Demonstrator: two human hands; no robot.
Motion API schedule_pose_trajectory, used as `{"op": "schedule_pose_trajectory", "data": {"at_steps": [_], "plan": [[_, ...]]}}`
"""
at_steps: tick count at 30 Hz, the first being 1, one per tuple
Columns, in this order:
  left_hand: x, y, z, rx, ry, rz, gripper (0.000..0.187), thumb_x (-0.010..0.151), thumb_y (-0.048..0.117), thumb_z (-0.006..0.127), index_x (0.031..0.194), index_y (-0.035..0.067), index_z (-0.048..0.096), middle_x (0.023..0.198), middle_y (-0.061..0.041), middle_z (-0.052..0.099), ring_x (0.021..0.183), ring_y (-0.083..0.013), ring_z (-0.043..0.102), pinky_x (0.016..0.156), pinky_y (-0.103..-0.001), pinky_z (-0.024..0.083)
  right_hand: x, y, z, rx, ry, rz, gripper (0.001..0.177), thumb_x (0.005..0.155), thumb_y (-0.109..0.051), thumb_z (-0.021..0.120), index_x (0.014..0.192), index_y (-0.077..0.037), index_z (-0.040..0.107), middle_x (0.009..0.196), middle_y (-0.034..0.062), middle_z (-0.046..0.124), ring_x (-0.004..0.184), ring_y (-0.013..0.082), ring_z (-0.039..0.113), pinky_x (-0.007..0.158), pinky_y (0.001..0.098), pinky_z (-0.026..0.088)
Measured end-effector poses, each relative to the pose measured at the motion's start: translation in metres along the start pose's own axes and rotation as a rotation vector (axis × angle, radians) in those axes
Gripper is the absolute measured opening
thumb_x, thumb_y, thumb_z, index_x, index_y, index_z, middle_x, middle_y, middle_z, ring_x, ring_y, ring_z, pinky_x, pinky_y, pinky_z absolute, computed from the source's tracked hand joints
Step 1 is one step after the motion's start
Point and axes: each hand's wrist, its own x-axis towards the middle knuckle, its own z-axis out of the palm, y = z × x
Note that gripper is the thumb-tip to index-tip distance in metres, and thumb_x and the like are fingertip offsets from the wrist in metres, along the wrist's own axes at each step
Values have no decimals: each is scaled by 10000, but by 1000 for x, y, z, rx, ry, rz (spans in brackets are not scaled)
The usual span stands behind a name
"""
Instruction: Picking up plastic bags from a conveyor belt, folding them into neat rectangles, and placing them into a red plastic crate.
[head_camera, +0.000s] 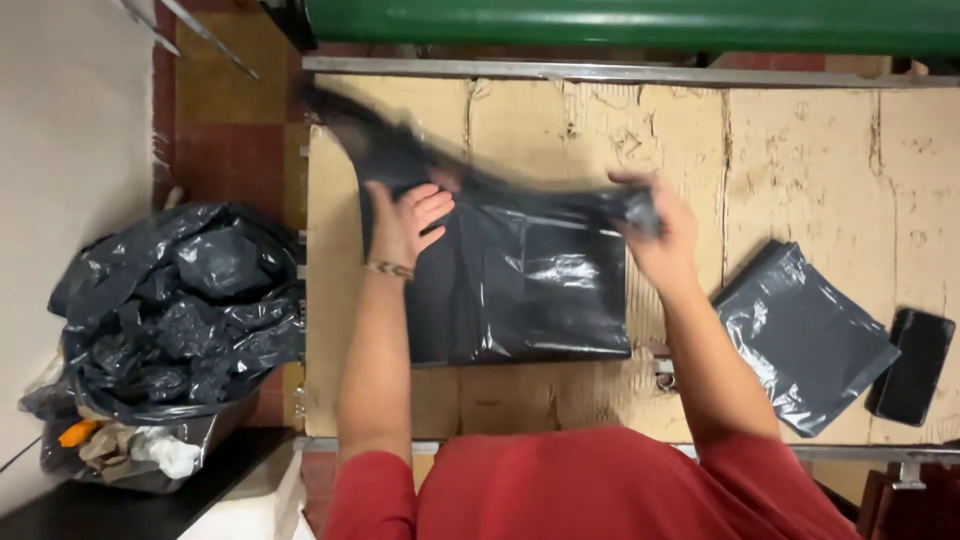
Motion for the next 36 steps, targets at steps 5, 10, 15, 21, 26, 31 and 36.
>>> {"op": "schedule_pose_trajectory", "data": {"at_steps": [5,10,15,21,26,31,36], "plan": [[20,-39,-131,87,254,16,745,898,803,383,1216,159,582,1353,-134,567,1418,-360,447,1200,-595,248,-118,-3,-17,-61,-86,8,247,878,-358,809,919,-117,774,1118,130,757,1274,465,616,1120,540,400],[14,-27,-124,154,345,200,439,973,338,800,1312,89,677,1326,-160,661,1276,-276,602,1119,-481,451,-176,53,-27,-495,-323,33,175,895,-243,749,1067,-249,784,1315,28,709,1349,348,578,1106,502,419],[-44,-33,-18,1377,758,846,595,775,320,821,1275,104,581,1233,-121,640,1176,-319,622,997,-495,474,-130,17,-13,-644,-312,35,293,875,-65,647,1078,-226,784,1220,10,753,1300,294,629,1083,466,453],[-82,-101,108,2010,240,717,635,1021,396,416,1600,151,326,1725,-60,200,1596,-343,22,1207,-713,31,-98,36,149,-549,-142,-161,734,1012,-631,440,1511,-95,503,1481,210,547,1394,411,474,1157,545,312],[-115,-76,45,1978,197,726,928,860,657,595,1599,165,324,1707,-110,222,1586,-362,112,1148,-772,206,-130,66,94,-922,-335,-63,948,886,-752,523,1625,-182,356,1696,114,312,1576,341,223,1228,610,123],[-183,-67,-54,2019,198,666,1047,847,781,512,1603,96,275,1711,-121,213,1582,-340,165,1088,-751,356,-140,71,36,-1137,-355,360,794,1014,-568,503,1618,-74,362,1698,154,303,1597,344,155,1299,551,46],[-159,-123,-118,2014,-18,1542,455,992,569,395,1137,187,597,1147,-10,532,1079,-209,544,876,-431,414,-205,-10,128,-857,-446,-189,765,884,-425,584,1530,-39,447,1574,193,461,1511,380,356,1234,558,250]]}}
